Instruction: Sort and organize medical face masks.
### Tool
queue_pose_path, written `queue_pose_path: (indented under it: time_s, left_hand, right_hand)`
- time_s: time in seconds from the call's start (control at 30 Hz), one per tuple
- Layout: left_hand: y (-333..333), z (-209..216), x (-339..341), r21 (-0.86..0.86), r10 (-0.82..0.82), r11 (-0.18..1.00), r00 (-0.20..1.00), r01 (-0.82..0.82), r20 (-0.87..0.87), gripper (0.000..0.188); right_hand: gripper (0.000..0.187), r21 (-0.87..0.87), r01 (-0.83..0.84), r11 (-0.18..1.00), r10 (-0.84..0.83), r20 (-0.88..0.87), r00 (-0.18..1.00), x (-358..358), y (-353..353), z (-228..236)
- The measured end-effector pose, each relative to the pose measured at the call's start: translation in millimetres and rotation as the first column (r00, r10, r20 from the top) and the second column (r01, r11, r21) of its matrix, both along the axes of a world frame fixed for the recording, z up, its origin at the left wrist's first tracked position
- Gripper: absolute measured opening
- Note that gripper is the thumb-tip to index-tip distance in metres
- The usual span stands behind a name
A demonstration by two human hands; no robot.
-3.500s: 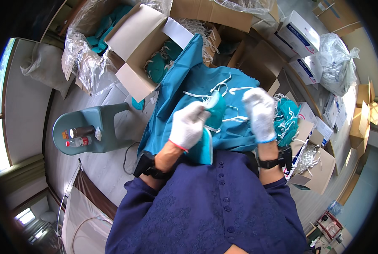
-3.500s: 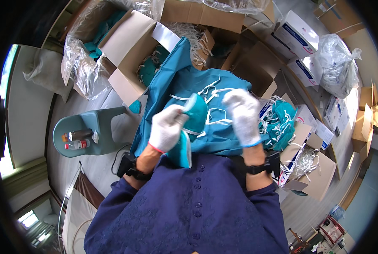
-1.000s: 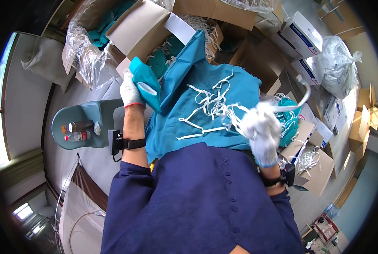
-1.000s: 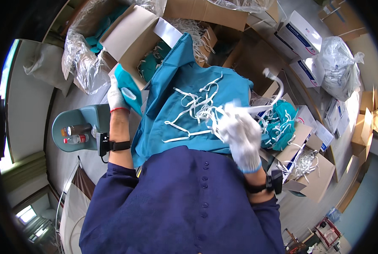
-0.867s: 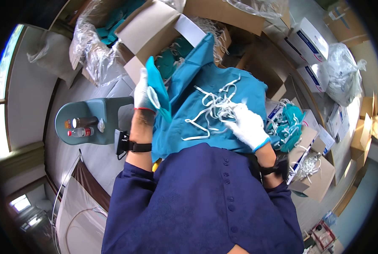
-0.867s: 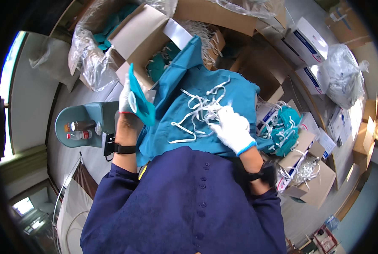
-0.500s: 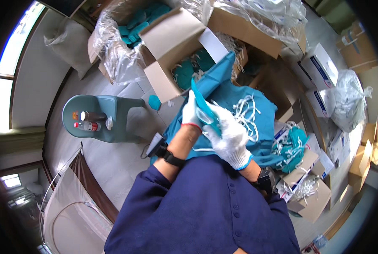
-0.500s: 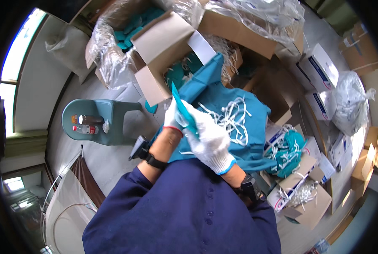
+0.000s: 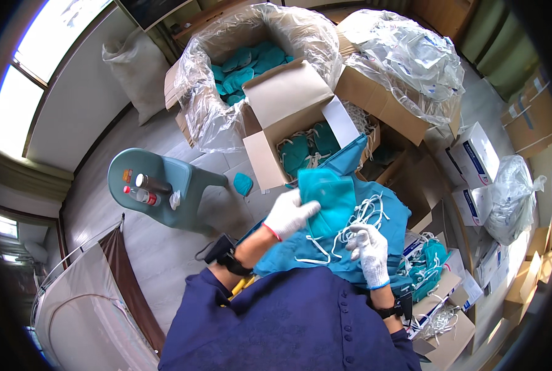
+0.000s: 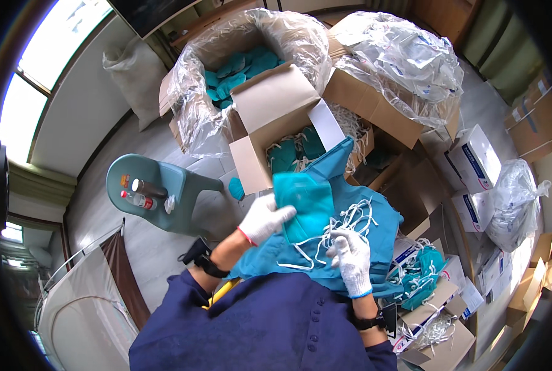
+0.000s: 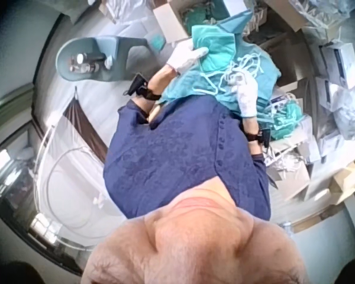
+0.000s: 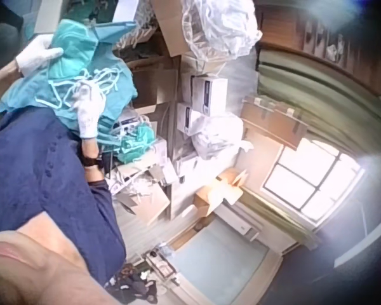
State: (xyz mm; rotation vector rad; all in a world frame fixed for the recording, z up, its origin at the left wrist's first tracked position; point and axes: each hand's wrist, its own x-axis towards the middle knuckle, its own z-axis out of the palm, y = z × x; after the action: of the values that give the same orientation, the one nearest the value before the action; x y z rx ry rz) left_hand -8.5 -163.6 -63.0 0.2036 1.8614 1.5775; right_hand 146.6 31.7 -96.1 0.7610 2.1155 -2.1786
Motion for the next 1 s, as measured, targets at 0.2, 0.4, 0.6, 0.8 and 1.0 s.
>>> queue_pose_path:
  time_s: [0.2, 0.4, 0.6, 0.8, 1.0]
  left_hand:
    - [-23, 56, -197, 0.285, 0.516, 0.818, 0.856, -0.5, 0.022, 0.043]
    - [4, 55, -181, 0.292, 0.46, 0.875, 0.853, -0.387, -0.248, 0.047]
    - [37, -40, -35, -0.352, -0.556, 0.82, 0.478, 0.452, -0.68, 0.072]
    - [12, -47, 39, -0.657, -0.741, 0.662, 0.445, 0.36, -0.503, 0.07]
    - [-14, -86, 52, -0.416, -0.522, 0.853, 0.548, 0.315, -0.654, 0.025]
  right_hand:
    - [0.018, 0.077, 0.092, 0.993, -0.099, 0.09, 0.991, 8, 21, 12]
    - [0.031, 0.472, 0.138, 0.871, -0.114, -0.078, 0.99, -7, 53, 3]
    - [0.076, 0.635, -0.035, 0.772, -0.179, 0.269, 0.946, -49, 71, -44]
    - [0.071, 0.489, -0.282, 0.825, 0.207, 0.203, 0.957, -42, 6, -43]
    - [0.071, 0.466, -0.516, 0.719, 0.493, 0.182, 0.851, -1, -27, -5]
